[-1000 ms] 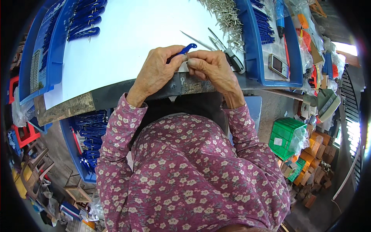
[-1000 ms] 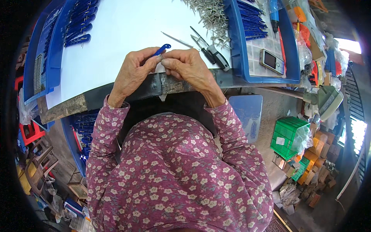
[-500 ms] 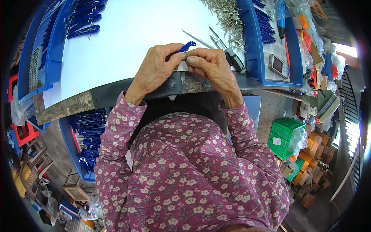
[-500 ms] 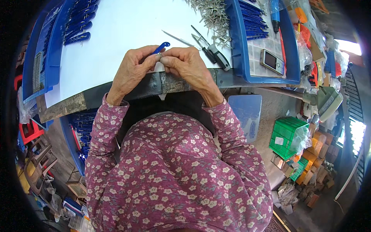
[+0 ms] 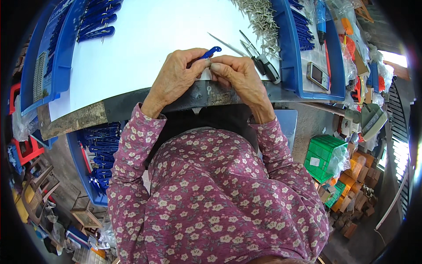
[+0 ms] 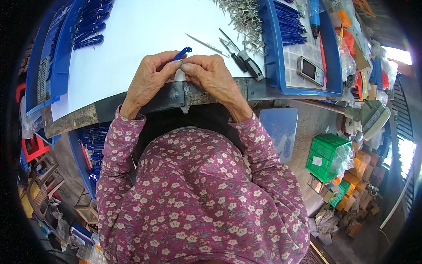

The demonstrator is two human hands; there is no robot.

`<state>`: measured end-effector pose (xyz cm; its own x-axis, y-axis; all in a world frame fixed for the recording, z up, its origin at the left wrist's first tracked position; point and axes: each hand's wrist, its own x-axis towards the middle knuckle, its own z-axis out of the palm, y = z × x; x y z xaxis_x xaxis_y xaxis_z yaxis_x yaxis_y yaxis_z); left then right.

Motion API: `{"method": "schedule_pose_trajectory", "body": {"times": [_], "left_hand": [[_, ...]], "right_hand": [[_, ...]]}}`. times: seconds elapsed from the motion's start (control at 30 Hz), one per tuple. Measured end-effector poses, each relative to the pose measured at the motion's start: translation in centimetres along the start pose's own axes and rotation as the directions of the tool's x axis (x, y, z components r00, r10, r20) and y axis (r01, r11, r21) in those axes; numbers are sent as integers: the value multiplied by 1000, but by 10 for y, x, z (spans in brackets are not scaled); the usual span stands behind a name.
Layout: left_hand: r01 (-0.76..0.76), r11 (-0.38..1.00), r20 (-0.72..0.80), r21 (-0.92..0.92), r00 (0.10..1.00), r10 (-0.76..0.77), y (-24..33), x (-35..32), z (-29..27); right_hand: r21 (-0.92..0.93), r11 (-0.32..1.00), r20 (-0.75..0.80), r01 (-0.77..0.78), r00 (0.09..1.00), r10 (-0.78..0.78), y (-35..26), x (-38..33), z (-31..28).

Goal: Inserting small metal pins into blue plastic handles at a manual workstation.

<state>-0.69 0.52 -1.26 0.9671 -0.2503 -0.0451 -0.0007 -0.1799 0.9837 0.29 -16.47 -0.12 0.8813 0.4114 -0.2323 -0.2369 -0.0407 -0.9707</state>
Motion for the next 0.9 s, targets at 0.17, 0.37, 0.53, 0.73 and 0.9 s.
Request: {"method": "schedule_pose_trajectory", "body": {"times": [0.17,0.37,0.53,0.73,0.9], "left_hand": [[-21,999,-29,-27,999,20,0,-2,2],[-6,1000,-16,-8,1000,6,12,-4,-4],[12,1000,-10,13,1000,-12,16,-7,-5],[19,1000,-35,3,999,-19,27,-9,-1],[-15,994,-22,-110,1000,13,32,-12,-2]], "right_hand": [[-52,999,-10,-7,1000,7,-4,1,3],[-120,989,-41,87,995,-92,1,3,1],[-155,984,-51,85,994,-94,-9,-4,-1],[-203,973,5,106,994,-107,-6,-6,-7],[100,995,111,21,993,-32,-15,-11,-6]]}}
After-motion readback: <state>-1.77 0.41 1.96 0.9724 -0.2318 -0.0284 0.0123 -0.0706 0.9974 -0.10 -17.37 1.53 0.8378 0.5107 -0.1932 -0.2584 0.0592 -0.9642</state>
